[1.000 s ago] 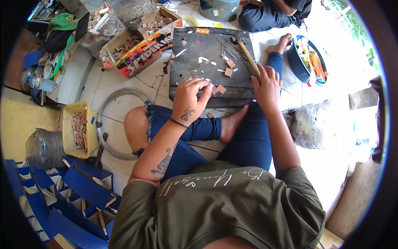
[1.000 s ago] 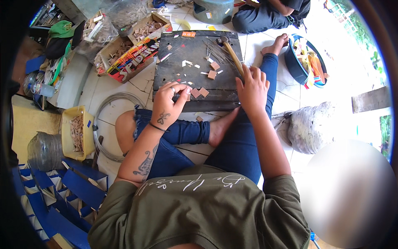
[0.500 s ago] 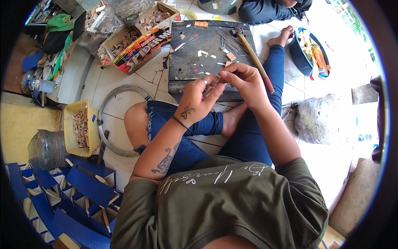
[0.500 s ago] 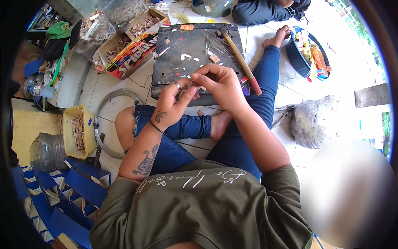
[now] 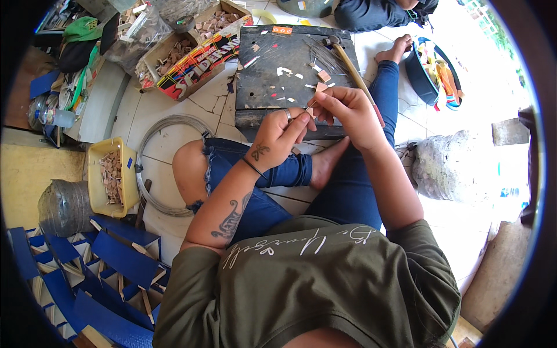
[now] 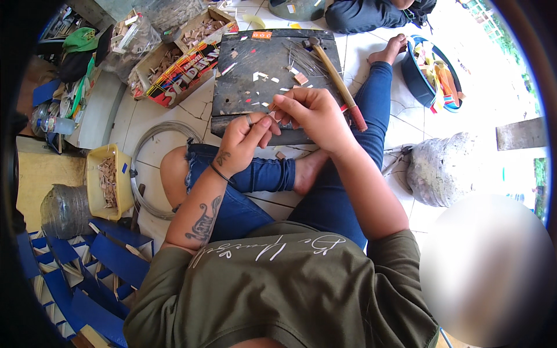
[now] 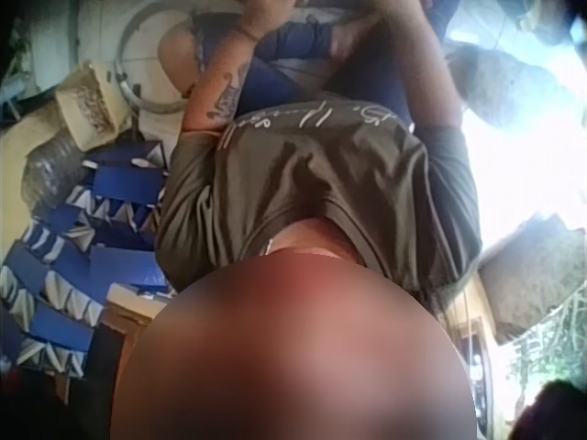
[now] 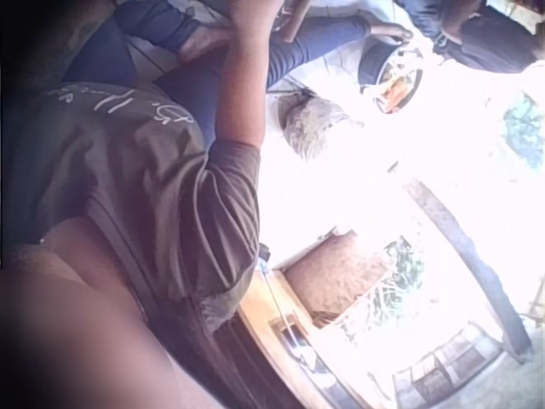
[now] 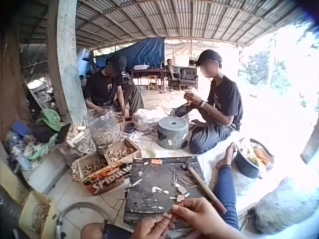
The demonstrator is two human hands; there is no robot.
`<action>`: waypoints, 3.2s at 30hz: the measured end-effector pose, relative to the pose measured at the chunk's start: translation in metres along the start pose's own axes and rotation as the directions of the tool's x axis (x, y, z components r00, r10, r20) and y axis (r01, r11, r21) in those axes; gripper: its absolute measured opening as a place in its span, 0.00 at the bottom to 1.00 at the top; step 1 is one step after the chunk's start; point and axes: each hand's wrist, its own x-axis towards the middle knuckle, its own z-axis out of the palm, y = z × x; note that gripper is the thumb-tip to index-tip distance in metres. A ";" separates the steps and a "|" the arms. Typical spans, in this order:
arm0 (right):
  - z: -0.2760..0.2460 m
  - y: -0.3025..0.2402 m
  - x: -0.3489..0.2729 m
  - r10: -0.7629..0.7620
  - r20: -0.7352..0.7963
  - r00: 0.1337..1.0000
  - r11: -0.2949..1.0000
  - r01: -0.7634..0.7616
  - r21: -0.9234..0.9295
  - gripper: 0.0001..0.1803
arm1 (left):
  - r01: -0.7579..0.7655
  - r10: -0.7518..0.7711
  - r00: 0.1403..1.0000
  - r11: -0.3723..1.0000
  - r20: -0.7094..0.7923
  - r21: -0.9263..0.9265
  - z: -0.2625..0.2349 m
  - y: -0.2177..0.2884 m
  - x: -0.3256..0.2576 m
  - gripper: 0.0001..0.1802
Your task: The person sits on the floor and repeatedly uses a hammer to strike small wooden blocks placed on a dark work surface. They pick up blocks, position them, and strike them one at a time, occasionally pausing to adjust the pieces or clear debris.
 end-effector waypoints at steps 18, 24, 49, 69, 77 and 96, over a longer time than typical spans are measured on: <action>0.003 0.020 0.015 -0.205 -0.116 0.972 0.890 0.136 -0.434 0.11 | -0.322 0.415 0.906 0.804 -0.085 0.500 -0.005 -0.019 0.016 0.09; 0.012 0.024 0.026 -0.429 -0.010 0.903 0.682 0.317 -0.659 0.07 | -0.273 0.456 0.889 0.605 -0.045 0.748 -0.023 -0.030 0.017 0.08; -0.067 0.072 -0.002 -0.261 -0.398 0.879 0.237 -0.342 -0.910 0.25 | -0.234 0.440 0.870 0.763 -0.220 0.602 -0.022 -0.042 0.015 0.05; -0.002 -0.018 -0.130 -0.231 -0.050 0.972 0.647 0.115 -0.754 0.27 | -0.282 0.505 0.838 0.726 -0.206 0.627 -0.020 -0.049 0.017 0.05; 0.004 -0.011 -0.135 -0.288 -0.058 0.956 0.584 0.128 -0.802 0.29 | -0.302 0.532 0.823 0.706 -0.197 0.641 -0.020 -0.052 0.017 0.05; -0.001 -0.009 -0.129 -0.261 -0.048 0.964 0.614 0.127 -0.779 0.29 | -0.307 0.539 0.819 0.702 -0.197 0.643 -0.020 -0.054 0.017 0.04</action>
